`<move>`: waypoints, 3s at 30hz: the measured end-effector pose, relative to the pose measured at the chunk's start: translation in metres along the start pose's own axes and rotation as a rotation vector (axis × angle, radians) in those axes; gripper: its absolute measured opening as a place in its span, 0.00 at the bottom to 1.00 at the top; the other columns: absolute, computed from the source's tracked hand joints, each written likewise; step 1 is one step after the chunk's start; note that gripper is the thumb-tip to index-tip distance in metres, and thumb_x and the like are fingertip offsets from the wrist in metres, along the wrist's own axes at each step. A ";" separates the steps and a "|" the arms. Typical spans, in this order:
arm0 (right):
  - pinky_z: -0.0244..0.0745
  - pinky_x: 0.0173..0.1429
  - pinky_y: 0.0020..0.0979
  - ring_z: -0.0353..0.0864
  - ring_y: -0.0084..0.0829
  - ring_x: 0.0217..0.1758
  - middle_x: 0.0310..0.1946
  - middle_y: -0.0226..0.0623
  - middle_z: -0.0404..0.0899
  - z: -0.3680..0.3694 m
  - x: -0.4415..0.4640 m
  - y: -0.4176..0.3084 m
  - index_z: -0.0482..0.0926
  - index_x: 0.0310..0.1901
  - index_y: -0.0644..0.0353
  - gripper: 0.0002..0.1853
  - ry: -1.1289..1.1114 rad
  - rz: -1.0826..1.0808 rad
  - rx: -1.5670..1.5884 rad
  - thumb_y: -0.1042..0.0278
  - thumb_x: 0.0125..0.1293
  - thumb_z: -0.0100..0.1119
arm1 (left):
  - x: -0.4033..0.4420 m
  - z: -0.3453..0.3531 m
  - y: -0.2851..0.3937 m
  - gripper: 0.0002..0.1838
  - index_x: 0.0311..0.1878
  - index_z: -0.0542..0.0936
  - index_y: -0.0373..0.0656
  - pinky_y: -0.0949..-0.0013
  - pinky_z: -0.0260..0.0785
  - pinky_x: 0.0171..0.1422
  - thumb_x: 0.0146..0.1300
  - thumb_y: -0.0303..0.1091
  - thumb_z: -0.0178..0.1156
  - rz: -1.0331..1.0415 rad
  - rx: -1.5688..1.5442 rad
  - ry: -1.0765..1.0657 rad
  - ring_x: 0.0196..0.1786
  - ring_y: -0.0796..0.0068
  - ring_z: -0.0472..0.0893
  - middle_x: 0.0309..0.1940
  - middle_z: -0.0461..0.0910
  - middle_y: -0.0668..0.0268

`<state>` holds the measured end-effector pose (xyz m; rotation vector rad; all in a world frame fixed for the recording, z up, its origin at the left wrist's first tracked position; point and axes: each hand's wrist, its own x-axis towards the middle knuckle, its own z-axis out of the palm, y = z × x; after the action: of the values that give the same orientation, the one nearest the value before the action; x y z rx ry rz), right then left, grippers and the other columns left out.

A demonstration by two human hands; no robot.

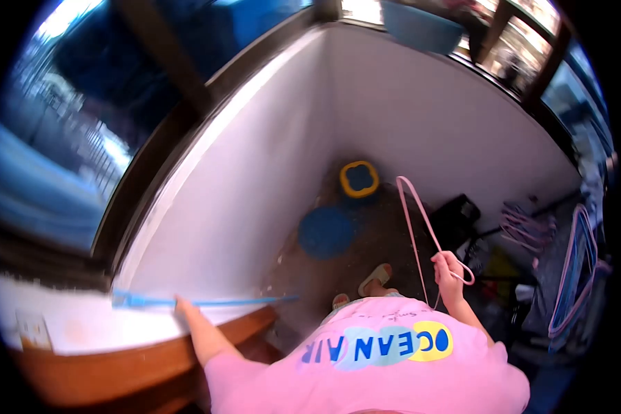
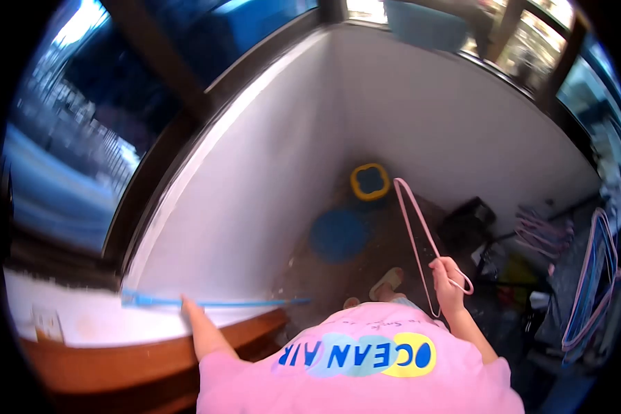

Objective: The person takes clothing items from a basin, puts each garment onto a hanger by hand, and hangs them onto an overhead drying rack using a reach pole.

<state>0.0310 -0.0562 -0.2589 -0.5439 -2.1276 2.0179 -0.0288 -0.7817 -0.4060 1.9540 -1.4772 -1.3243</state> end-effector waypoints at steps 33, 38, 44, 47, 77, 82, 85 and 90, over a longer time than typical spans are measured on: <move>0.59 0.25 0.19 0.65 0.14 0.20 0.20 0.22 0.70 -0.031 0.122 0.048 0.80 0.37 0.62 0.08 0.832 0.006 -0.151 0.77 0.65 0.49 | -0.993 0.452 0.356 0.23 0.53 0.79 0.43 0.67 0.71 0.53 0.52 0.38 0.61 2.537 0.235 -1.505 0.41 0.63 0.82 0.38 0.83 0.55; 0.70 0.38 0.22 0.77 0.22 0.33 0.30 0.36 0.80 -0.016 0.138 0.042 0.80 0.36 0.66 0.09 0.880 0.093 -0.063 0.78 0.64 0.48 | -1.008 0.473 0.375 0.19 0.48 0.78 0.35 0.58 0.71 0.51 0.58 0.38 0.51 2.473 -0.254 -1.297 0.43 0.51 0.80 0.36 0.80 0.45; 0.71 0.39 0.24 0.78 0.25 0.34 0.31 0.37 0.81 -0.002 0.163 0.034 0.80 0.36 0.66 0.08 0.895 0.051 -0.006 0.78 0.64 0.49 | -1.031 0.508 0.431 0.16 0.36 0.79 0.34 0.58 0.71 0.45 0.60 0.39 0.52 1.829 -0.913 -1.193 0.36 0.54 0.82 0.28 0.81 0.50; 0.71 0.40 0.26 0.79 0.26 0.34 0.31 0.38 0.81 0.006 0.168 0.029 0.80 0.36 0.66 0.08 0.900 0.040 -0.111 0.76 0.65 0.49 | -1.042 0.501 0.458 0.16 0.38 0.77 0.32 0.59 0.70 0.47 0.58 0.39 0.54 1.683 -1.155 -0.984 0.40 0.51 0.80 0.34 0.80 0.47; 0.69 0.51 0.20 0.77 0.20 0.45 0.39 0.29 0.77 -0.087 0.166 -0.184 0.75 0.47 0.60 0.25 0.787 -0.270 0.427 0.44 0.63 0.56 | -0.937 0.262 0.100 0.13 0.34 0.79 0.33 0.76 0.67 0.31 0.59 0.36 0.65 1.981 0.623 -3.161 0.26 0.86 0.70 0.22 0.76 0.70; 0.67 0.36 0.16 0.74 0.14 0.31 0.27 0.23 0.76 -0.112 0.127 -0.180 0.75 0.42 0.59 0.15 0.567 0.053 -0.071 0.65 0.56 0.67 | -0.942 0.284 0.070 0.10 0.45 0.81 0.35 0.77 0.72 0.41 0.62 0.28 0.59 1.671 0.582 -3.361 0.34 0.84 0.78 0.33 0.82 0.65; 0.68 0.37 0.20 0.75 0.17 0.33 0.29 0.29 0.78 -0.115 0.115 -0.175 0.77 0.40 0.62 0.12 0.620 0.075 -0.240 0.70 0.54 0.66 | -0.952 0.312 0.053 0.14 0.48 0.79 0.37 0.73 0.73 0.48 0.58 0.22 0.58 1.873 0.435 -3.103 0.40 0.76 0.79 0.39 0.80 0.62; 0.69 0.35 0.20 0.76 0.19 0.31 0.28 0.32 0.77 -0.135 0.107 -0.190 0.74 0.37 0.62 0.06 1.020 -0.071 -0.117 0.74 0.58 0.59 | -0.901 0.342 -0.013 0.17 0.46 0.76 0.35 0.57 0.71 0.54 0.50 0.25 0.59 2.534 -0.035 -1.913 0.52 0.57 0.76 0.47 0.73 0.46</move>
<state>-0.0479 0.1041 -0.0751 -1.1672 -1.5584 1.1380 -0.3211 0.1058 -0.1712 -2.1506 -1.9459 -0.8224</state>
